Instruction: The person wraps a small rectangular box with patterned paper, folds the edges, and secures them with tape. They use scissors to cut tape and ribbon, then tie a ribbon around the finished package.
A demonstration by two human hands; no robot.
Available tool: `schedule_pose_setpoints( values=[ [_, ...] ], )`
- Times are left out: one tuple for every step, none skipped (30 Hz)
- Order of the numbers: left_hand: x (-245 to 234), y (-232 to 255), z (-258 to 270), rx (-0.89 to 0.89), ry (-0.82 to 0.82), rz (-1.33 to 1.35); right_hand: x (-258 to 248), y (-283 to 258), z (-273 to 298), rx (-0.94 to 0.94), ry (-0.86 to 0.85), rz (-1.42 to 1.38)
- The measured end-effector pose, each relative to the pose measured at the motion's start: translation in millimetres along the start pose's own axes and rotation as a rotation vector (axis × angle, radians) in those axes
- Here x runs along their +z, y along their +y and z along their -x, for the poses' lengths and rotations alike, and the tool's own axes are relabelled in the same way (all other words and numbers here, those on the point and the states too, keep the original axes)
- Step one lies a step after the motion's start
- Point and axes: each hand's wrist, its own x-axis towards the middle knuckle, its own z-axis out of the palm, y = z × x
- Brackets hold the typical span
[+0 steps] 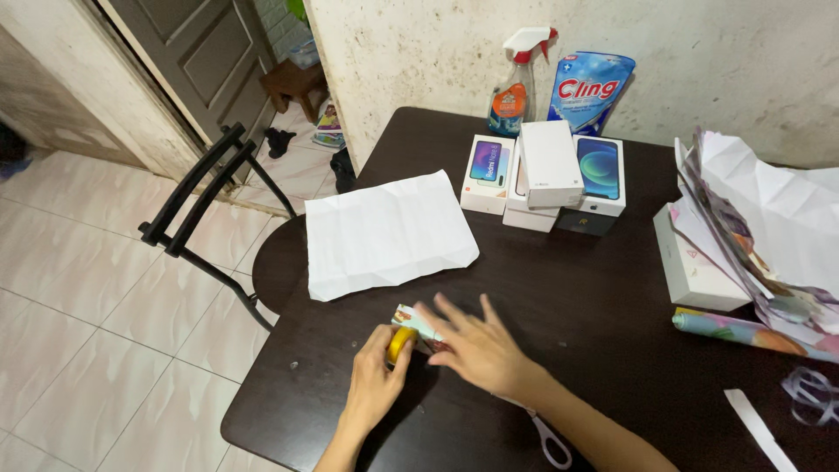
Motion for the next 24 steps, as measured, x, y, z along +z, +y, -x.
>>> schedule_pose_setpoints(
  values=[
    [-0.9, 2.9, -0.7, -0.04, -0.004, 0.0, -6.2, 5.0, 8.0, -0.063, 0.126, -0.021],
    [-0.8, 5.8, -1.2, -0.08, -0.008, 0.0, -15.3, 11.1, 23.0, 0.031, 0.166, -0.016],
    [-0.9, 8.0, -1.7, -0.12, -0.012, 0.003, -26.5, 18.4, 41.3, 0.125, 0.204, -0.008],
    [-2.2, 9.1, -2.3, -0.153, -0.021, 0.011, -34.4, 23.4, 58.3, 0.304, 0.111, -0.014],
    [-2.4, 9.7, -2.2, -0.188, -0.031, 0.021, -38.0, 25.4, 73.9, 0.485, 0.013, -0.02],
    [-2.2, 9.6, -1.6, -0.222, -0.042, 0.031, -40.4, 24.1, 93.1, 0.67, -0.153, -0.063],
    [-1.5, 8.9, -1.6, -0.168, -0.025, 0.038, -43.1, 21.9, 113.9, 0.855, -0.321, -0.106],
    [-1.1, 7.3, -2.5, -0.113, -0.009, 0.046, -42.2, 19.5, 129.9, 0.825, -0.371, -0.107],
    [-1.2, 5.1, -2.0, -0.058, 0.009, 0.053, -41.0, 15.4, 147.0, 0.794, -0.423, -0.107],
    [-0.9, 2.8, -1.1, -0.065, 0.012, 0.062, -37.8, 12.8, 159.2, 0.764, -0.476, -0.106],
    [-0.3, 0.0, -1.0, -0.072, 0.015, 0.071, -32.5, 11.3, 166.5, 0.811, -0.5, -0.093],
    [0.7, -3.1, -1.0, -0.079, 0.019, 0.08, -27.2, 9.9, 172.4, 0.858, -0.523, -0.08],
    [1.4, -6.8, -0.8, -0.116, 0.006, 0.1, -23.2, 9.0, 177.9, 0.906, -0.547, -0.068],
    [2.3, -11.2, -0.6, -0.154, -0.007, 0.119, -22.1, 10.4, 182.6, 0.984, -0.512, -0.106],
    [2.6, -16.2, 1.2, -0.192, -0.02, 0.137, -22.1, 12.2, 185.8, 1.06, -0.477, -0.143],
    [3.7, -21.6, 2.4, -0.177, -0.029, 0.225, -22.8, 11.7, 188.6, 1.136, -0.442, -0.181],
    [5.6, -27.6, 0.9, -0.163, -0.037, 0.312, -24.4, 10.6, 189.1, 1.08, -0.451, -0.157],
    [7.7, -33.7, -0.6, -0.149, -0.045, 0.399, -27.5, 9.7, 187.7, 1.025, -0.46, -0.133],
    [9.0, -40.1, -1.4, -0.15, -0.058, 0.422, -31.4, 7.3, 184.9, 0.966, -0.468, -0.109],
    [10.3, -46.2, -2.1, -0.152, -0.072, 0.445, -38.4, 4.6, 182.6, 0.983, -0.533, -0.119],
    [11.0, -52.0, -4.1, -0.152, -0.084, 0.467, -48.9, 4.3, 179.0, 0.996, -0.597, -0.13],
    [12.0, -56.9, -5.9, -0.157, -0.091, 0.499, -61.1, 3.7, 175.1, 1.009, -0.661, -0.141],
    [12.9, -60.8, -7.1, -0.161, -0.098, 0.531, -75.6, 3.9, 171.4, 1.035, -0.692, -0.122],
    [12.9, -63.6, -7.5, -0.165, -0.105, 0.564, -92.1, 4.4, 168.5, 1.061, -0.724, -0.102]
  ],
)
